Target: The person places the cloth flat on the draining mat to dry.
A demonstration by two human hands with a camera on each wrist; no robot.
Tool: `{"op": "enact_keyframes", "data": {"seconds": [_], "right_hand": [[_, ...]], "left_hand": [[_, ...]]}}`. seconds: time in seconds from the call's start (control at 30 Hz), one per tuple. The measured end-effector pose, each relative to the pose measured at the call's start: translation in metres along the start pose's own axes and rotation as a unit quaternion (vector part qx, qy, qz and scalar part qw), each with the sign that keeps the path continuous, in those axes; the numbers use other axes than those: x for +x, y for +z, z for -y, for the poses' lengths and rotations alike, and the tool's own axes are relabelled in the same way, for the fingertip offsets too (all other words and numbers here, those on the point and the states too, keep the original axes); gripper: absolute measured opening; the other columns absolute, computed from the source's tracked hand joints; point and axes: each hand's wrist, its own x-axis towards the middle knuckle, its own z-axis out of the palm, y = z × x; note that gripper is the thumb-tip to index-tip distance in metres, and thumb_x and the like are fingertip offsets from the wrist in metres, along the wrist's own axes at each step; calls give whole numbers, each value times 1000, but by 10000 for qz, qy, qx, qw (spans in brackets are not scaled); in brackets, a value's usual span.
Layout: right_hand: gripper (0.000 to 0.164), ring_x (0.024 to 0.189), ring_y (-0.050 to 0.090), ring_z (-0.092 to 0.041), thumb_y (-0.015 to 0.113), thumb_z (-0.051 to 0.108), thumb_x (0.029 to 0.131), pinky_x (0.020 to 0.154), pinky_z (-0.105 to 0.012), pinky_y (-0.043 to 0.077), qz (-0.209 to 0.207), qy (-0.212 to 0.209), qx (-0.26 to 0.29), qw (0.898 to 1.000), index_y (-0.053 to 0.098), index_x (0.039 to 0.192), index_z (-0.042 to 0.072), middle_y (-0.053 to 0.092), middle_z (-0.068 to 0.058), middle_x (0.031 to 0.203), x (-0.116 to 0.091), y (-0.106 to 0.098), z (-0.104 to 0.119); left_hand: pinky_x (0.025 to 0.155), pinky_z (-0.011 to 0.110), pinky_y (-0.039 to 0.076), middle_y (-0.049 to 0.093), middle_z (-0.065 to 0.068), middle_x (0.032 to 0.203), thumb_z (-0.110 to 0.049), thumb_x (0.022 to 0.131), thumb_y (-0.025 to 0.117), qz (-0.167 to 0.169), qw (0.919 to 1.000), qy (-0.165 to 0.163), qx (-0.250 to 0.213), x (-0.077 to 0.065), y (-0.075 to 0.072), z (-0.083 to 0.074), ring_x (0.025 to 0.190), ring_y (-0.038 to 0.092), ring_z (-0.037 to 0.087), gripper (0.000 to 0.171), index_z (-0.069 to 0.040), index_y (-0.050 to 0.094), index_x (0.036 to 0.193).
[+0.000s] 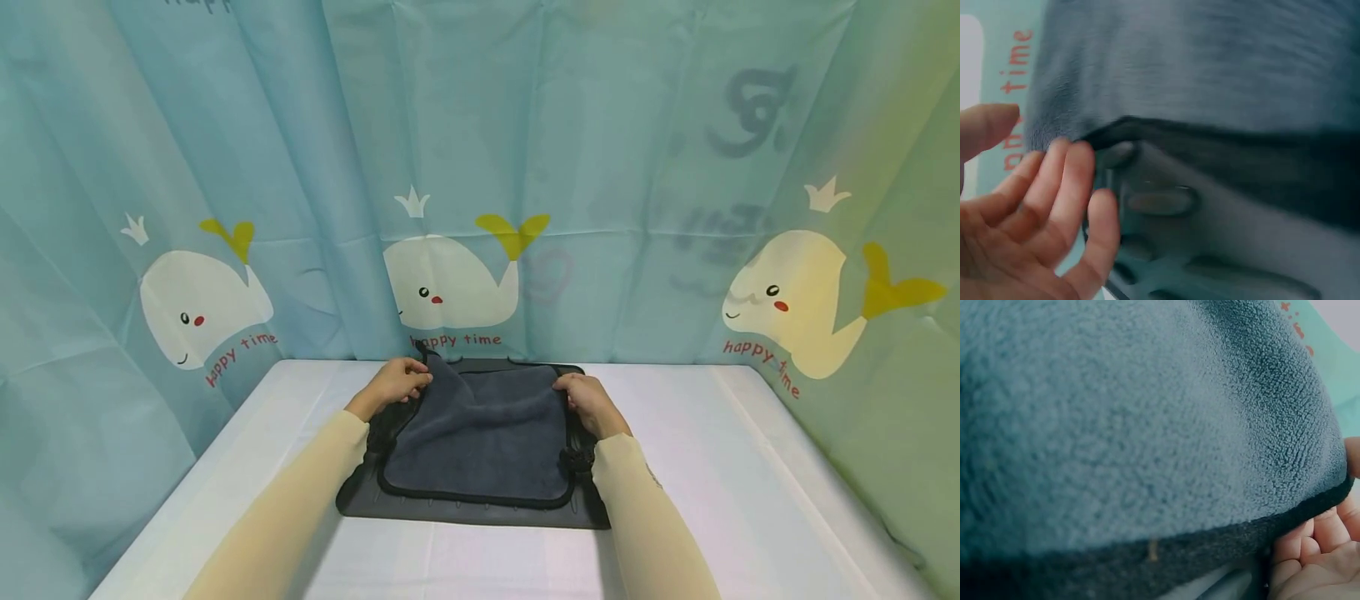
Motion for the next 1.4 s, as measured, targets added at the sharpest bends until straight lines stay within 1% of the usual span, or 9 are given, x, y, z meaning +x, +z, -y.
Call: {"op": "enact_keyframes", "data": {"seconds": [0.13, 0.27, 0.4, 0.57, 0.67, 0.73, 0.83, 0.93, 1.4], "right_hand": [[11, 66, 49, -2, 57, 17, 102, 62, -18, 42, 114, 4, 143, 9998, 60, 103, 7, 52, 10, 78, 1, 0, 0], [27, 67, 50, -1, 54, 20, 105, 63, -18, 42, 148, -92, 55, 9998, 61, 118, -2, 55, 10, 79, 1, 1, -1], [29, 69, 49, -3, 53, 18, 106, 64, -19, 42, 64, -136, -111, 9998, 58, 124, -4, 53, 9, 84, -1, 0, -2], [13, 71, 48, -6, 52, 16, 106, 67, -22, 41, 67, -123, -68, 9999, 60, 103, 7, 50, 7, 84, -3, -2, -2], [14, 75, 49, -8, 50, 16, 107, 70, -24, 42, 31, -101, 43, 9999, 58, 96, 11, 49, 6, 86, -4, -2, -2], [14, 77, 51, -8, 48, 15, 107, 72, -24, 43, 37, -99, 124, 9999, 56, 97, 10, 50, 5, 88, -4, -2, -2], [11, 79, 53, -9, 48, 13, 107, 73, -24, 45, -49, -74, 222, 9997, 56, 103, 7, 52, 4, 91, -5, -1, -3], [13, 81, 53, -10, 49, 12, 107, 74, -24, 46, -159, -30, 105, 9998, 55, 112, 2, 53, 2, 95, -4, -1, -4], [32, 83, 51, -12, 50, 17, 107, 75, -24, 45, -325, 156, -402, 9985, 55, 127, -7, 53, -3, 101, -2, 0, -2]], "left_hand": [[94, 44, 54, 64, 21, 133, -30, 102, 62, -188, 9970, -106, 745, -1, 7, 1, 115, 64, 34, 47, 2, 59, 137], [98, 46, 52, 62, 20, 138, -31, 101, 63, -303, 9961, -222, 800, -1, 11, -1, 121, 62, 35, 45, 1, 63, 133], [74, 36, 52, 67, 10, 91, -30, 101, 65, -326, 9972, -221, 639, 2, 13, 0, 79, 61, 22, 26, -6, 69, 91], [54, 28, 31, 27, -4, 54, -27, 102, 63, -390, 9991, -53, 165, 10, 12, 7, 48, 26, 13, 51, -18, 36, 60], [57, 30, 33, 30, -2, 59, -25, 103, 61, -572, 9983, -54, 12, 11, 10, 10, 52, 31, 15, 44, -17, 40, 65], [63, 32, 40, 46, 1, 68, -23, 103, 61, -782, 9969, -63, 72, 10, 8, 11, 61, 44, 17, 32, -13, 52, 75], [78, 38, 49, 66, 13, 102, -21, 103, 60, -979, 9948, -91, 248, 6, 6, 13, 85, 60, 25, 17, -5, 64, 102], [87, 43, 52, 67, 17, 127, -20, 103, 60, -1039, 9937, -117, 410, 5, 5, 16, 102, 65, 31, 25, -1, 66, 118], [79, 41, 54, 71, 16, 114, -19, 98, 67, -1124, 9903, -129, 812, -3, 2, 18, 88, 67, 27, 18, -4, 70, 107]]}}
